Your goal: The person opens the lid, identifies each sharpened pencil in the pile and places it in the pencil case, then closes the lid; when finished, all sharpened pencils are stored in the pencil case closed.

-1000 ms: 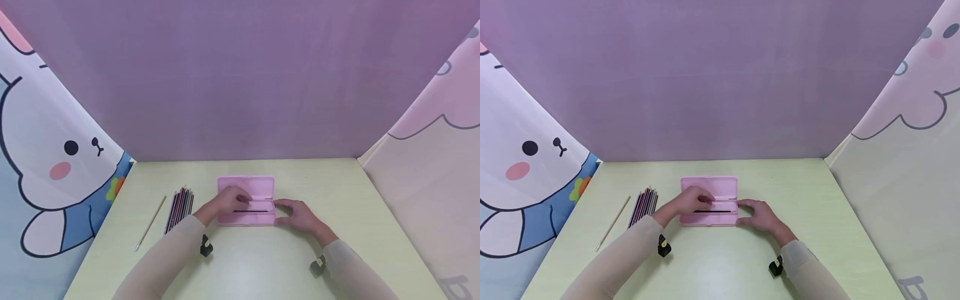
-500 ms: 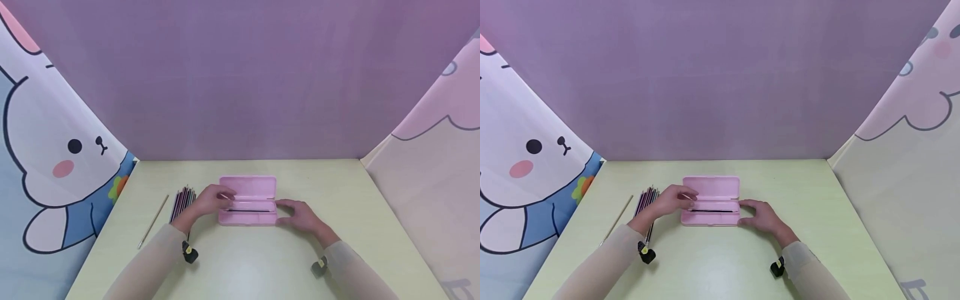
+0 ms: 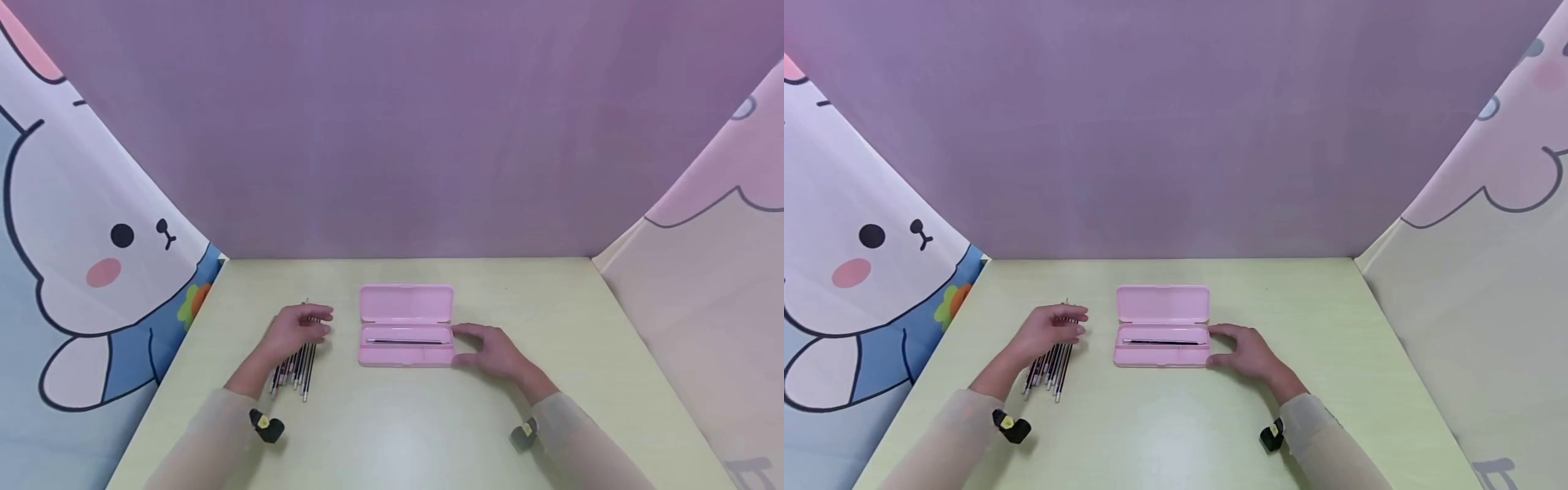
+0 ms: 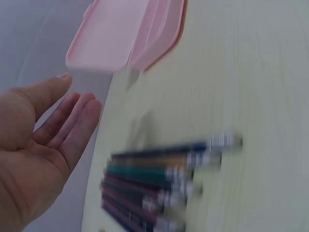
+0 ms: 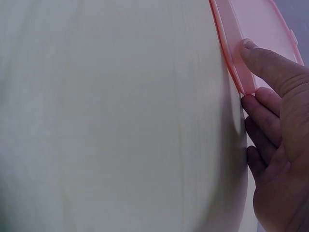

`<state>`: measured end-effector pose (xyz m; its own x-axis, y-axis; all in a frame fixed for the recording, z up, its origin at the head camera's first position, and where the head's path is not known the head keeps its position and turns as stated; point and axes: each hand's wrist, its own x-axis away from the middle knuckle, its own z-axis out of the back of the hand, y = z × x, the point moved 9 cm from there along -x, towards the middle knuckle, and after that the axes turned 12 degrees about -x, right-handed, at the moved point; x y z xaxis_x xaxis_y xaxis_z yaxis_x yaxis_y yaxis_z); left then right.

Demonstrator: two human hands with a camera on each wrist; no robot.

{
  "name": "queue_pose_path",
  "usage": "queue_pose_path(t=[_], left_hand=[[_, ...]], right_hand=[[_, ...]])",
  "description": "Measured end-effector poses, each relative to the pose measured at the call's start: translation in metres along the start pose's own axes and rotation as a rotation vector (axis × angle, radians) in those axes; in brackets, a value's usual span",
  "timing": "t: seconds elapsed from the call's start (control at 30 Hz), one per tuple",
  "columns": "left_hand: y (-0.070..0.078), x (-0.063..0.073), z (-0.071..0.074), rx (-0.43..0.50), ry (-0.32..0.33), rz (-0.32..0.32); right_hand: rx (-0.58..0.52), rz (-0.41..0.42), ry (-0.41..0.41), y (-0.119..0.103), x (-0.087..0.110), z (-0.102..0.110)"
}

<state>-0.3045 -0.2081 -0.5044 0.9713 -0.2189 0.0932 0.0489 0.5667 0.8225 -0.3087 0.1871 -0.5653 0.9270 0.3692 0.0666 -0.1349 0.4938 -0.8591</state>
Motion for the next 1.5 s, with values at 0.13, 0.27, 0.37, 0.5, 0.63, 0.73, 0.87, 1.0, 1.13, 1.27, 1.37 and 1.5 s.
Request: queue_pose_path(t=[0.13,0.27,0.37,0.5,0.63,0.73,0.87,1.0,1.13,1.27,1.37,1.5], left_hand=[[-0.019,0.012,0.023,0.001,0.031,0.05],[-0.038,0.021,0.042,-0.017,0.071,0.109],[-0.052,0.027,0.052,-0.052,0.089,0.147],[-0.071,0.036,0.062,-0.125,0.112,0.204],[-0.083,0.039,0.062,-0.169,0.125,0.24],[-0.088,0.039,0.059,-0.147,0.118,0.256],[-0.092,0.04,0.056,-0.127,0.108,0.275],[-0.095,0.043,0.057,-0.156,0.112,0.304],[-0.097,0.044,0.056,-0.187,0.112,0.308],[-0.099,0.043,0.055,-0.224,0.116,0.31],[-0.1,0.043,0.055,-0.237,0.125,0.321],[-0.1,0.043,0.055,-0.243,0.133,0.325]], right_hand=[[0.002,0.013,0.0,-0.001,0.0,0.0],[0.011,0.029,0.004,-0.002,0.001,0.001],[0.007,0.024,0.005,-0.001,0.001,0.002],[0.004,0.022,-0.001,-0.001,0.0,0.001],[0.007,0.023,-0.001,-0.001,0.001,0.002],[0.013,0.027,0.002,-0.002,0.0,0.002],[-0.003,0.039,-0.004,-0.004,-0.002,0.0],[-0.013,0.037,-0.024,-0.003,-0.004,-0.005],[0.0,0.019,-0.026,-0.002,-0.004,-0.007],[0.011,0.012,-0.022,-0.002,-0.004,-0.007],[0.012,0.015,-0.022,-0.001,-0.005,-0.006],[0.014,0.02,-0.017,0.0,-0.005,-0.005]])
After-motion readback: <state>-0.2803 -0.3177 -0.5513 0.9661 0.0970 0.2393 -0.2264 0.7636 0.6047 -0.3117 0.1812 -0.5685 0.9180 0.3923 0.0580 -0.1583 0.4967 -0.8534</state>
